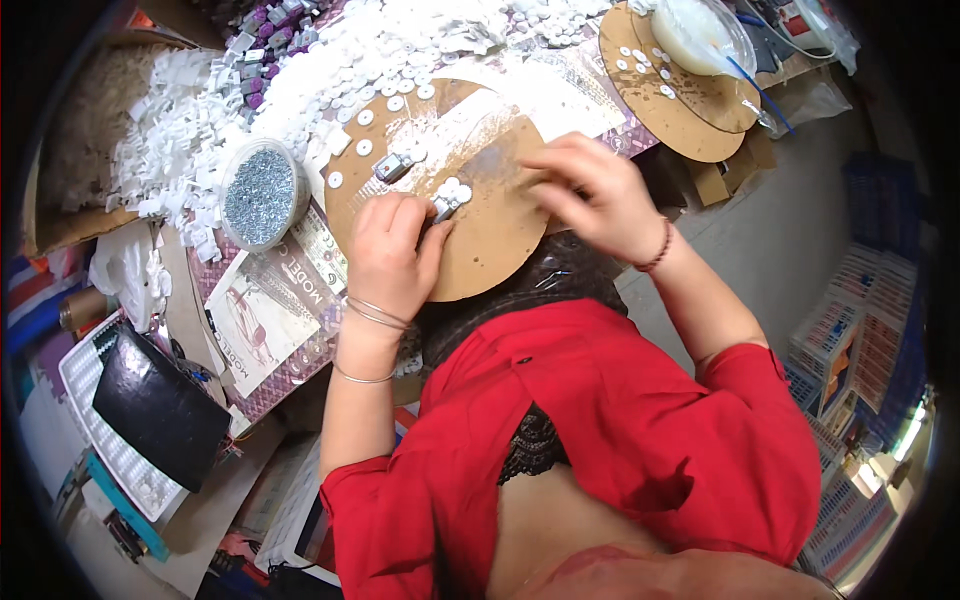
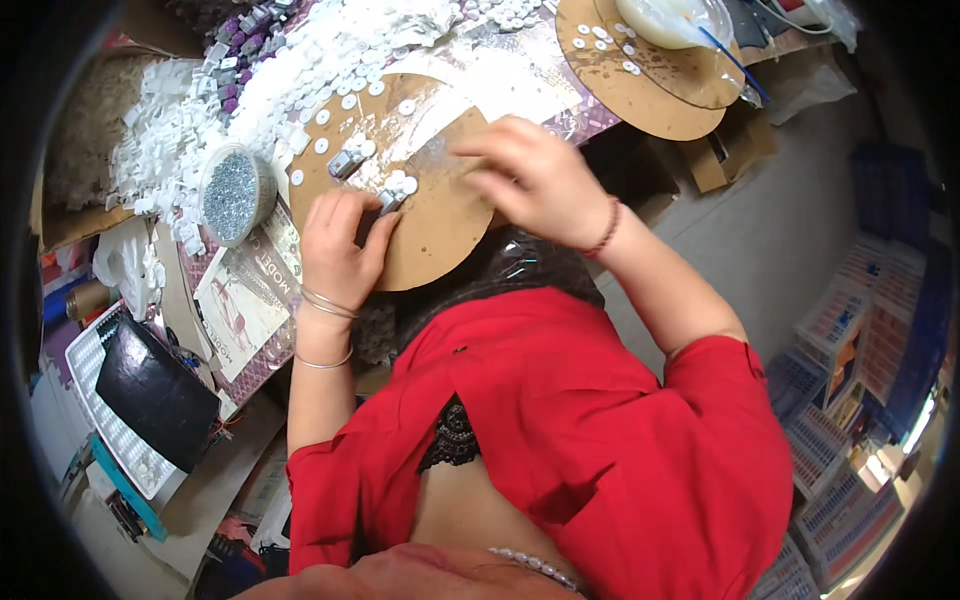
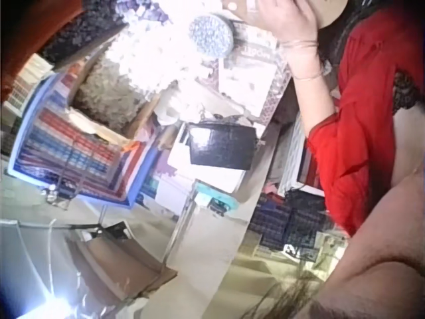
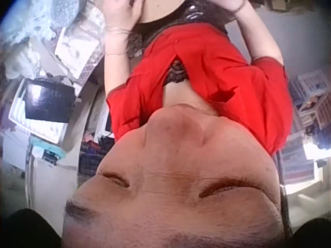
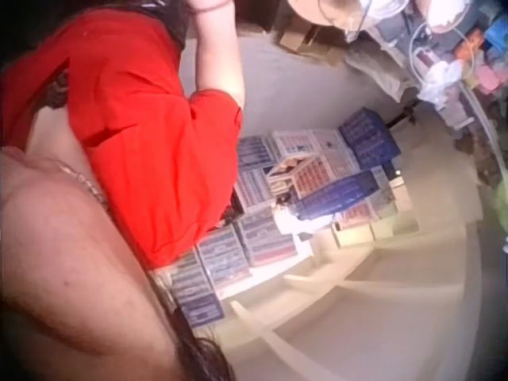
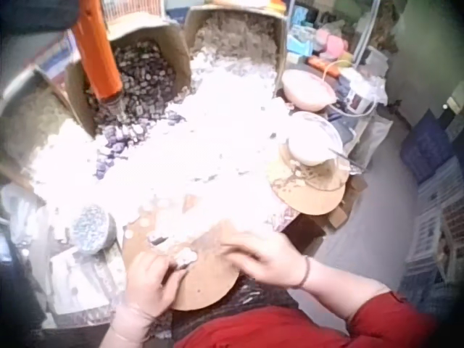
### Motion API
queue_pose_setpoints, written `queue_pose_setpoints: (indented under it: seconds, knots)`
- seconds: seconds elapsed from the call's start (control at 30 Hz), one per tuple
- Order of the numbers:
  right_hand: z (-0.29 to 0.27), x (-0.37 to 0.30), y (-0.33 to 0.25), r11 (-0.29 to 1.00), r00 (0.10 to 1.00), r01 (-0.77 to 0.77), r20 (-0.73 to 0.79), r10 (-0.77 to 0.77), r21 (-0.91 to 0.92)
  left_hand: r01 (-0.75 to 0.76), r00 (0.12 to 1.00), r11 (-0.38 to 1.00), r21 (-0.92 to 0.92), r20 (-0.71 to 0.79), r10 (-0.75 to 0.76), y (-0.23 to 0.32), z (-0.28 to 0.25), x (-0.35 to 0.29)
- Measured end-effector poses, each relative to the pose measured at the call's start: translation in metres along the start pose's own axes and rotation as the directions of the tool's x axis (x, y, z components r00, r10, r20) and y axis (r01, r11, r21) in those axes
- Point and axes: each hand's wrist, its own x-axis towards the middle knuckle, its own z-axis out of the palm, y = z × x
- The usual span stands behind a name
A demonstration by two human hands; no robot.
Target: The person assembles small mechanism components by applying glue with a brush, fitting plastic parts and gears together by hand, and securing them with screws using an electric screwdriver.
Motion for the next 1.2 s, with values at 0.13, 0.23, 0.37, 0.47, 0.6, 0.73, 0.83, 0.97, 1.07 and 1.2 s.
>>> queue_pose_setpoints:
  seconds: [0.13, 0.23, 0.37, 0.47, 0.6, 0.73, 0.83, 0.97, 1.07, 1.2]
  knots:
    - [0.056, 0.029, -0.004, 0.979, 0.971, 0.203, 0.129, -0.201, -0.005, 0.036, 0.994, 0.993, 0.114, -0.104, -0.024, 0.011, 0.008, -0.004]
    - [0.068, 0.033, 0.005, 0.986, 0.981, 0.163, 0.105, -0.165, 0.024, 0.194, 0.949, 0.980, -0.032, -0.249, -0.196, 0.013, 0.009, -0.013]
    - [0.066, 0.031, 0.006, 0.987, 0.984, 0.163, 0.071, -0.163, 0.007, 0.343, 0.934, 0.931, 0.125, -0.148, -0.325, 0.010, -0.020, -0.043]
    - [0.063, 0.033, 0.004, 0.985, 0.982, 0.173, 0.086, -0.169, -0.030, 0.332, 0.942, 0.889, 0.316, -0.161, -0.295, -0.004, -0.040, -0.063]
    - [0.063, 0.034, 0.003, 0.982, 0.979, 0.185, 0.099, -0.180, -0.042, 0.344, 0.934, 0.788, 0.511, -0.102, -0.342, -0.013, -0.042, -0.075]
    - [0.066, 0.034, 0.005, 0.980, 0.977, 0.197, 0.093, -0.193, -0.035, 0.486, 0.840, 0.703, 0.518, -0.056, -0.540, -0.012, -0.036, -0.082]
    - [0.068, 0.034, 0.005, 0.985, 0.980, 0.173, 0.104, -0.172, -0.003, 0.508, 0.855, 0.759, 0.408, -0.131, -0.502, -0.016, -0.035, -0.086]
    - [0.066, 0.035, 0.004, 0.982, 0.978, 0.190, 0.090, -0.189, -0.007, 0.449, 0.892, 0.859, 0.248, -0.171, -0.417, -0.012, -0.041, -0.089]
    - [0.064, 0.036, 0.003, 0.984, 0.979, 0.179, 0.099, -0.177, -0.008, 0.384, 0.917, 0.801, 0.459, -0.087, -0.390, -0.010, -0.042, -0.089]
    - [0.062, 0.037, 0.002, 0.984, 0.978, 0.176, 0.115, -0.173, -0.014, 0.339, 0.915, 0.734, 0.589, -0.024, -0.403, -0.010, -0.045, -0.079]
